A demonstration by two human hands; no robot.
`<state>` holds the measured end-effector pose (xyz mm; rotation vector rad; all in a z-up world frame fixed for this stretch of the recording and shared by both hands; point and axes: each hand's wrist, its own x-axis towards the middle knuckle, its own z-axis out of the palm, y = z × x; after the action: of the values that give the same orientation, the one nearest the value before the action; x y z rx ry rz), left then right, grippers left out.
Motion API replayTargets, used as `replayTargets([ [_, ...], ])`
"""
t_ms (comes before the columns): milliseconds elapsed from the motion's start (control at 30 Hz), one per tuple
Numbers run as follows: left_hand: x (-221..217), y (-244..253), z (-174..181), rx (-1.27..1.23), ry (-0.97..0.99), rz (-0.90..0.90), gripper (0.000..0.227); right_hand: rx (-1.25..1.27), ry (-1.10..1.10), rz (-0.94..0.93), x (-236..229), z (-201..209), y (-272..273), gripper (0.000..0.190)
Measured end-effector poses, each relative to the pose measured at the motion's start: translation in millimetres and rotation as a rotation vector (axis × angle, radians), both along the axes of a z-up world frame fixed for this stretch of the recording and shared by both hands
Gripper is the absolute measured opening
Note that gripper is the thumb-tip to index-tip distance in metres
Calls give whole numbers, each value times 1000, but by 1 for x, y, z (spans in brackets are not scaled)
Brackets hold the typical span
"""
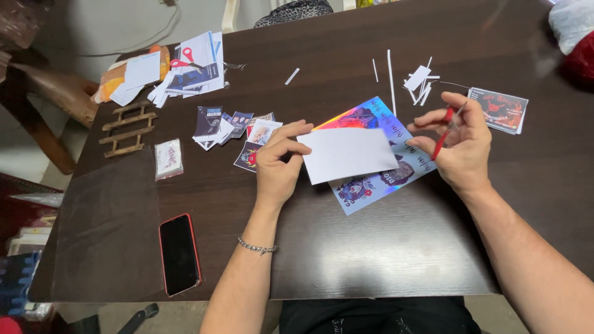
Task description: Cutting out individual stickers from printed sheets using scissors
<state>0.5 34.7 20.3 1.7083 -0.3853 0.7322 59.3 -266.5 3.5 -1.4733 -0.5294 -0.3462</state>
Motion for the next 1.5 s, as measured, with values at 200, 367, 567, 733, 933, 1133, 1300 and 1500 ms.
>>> replayTargets([
  [200,2,9,-2,219,-11,6,27,-35,-12,-37,1,3,2,72],
  [367,8,11,-15,394,65,162,11,6,38,-89,-2,6,6,50],
  [567,27,12,-35,-550,586,127,21,-66,-129,-93,-7,8,2,42],
  [733,25,14,-36,-577,284,-32,9,-150,-79,86,-5,-24,13,59],
  [933,11,-1,-15,-196,-105,19,20,-304,63,146,-29,-10,35,57],
  [1133,2,-8,-7,-106,-164,27,25,-272,-65,35,-29,-14,36,63],
  [1300,-9,-17,10,15,-309,79,26,-212,-266,-34,-20,-24,25,72],
  [1500,-10,-23,6,59,-433,91,26,-111,-432,-64,-16,-37,18,75],
])
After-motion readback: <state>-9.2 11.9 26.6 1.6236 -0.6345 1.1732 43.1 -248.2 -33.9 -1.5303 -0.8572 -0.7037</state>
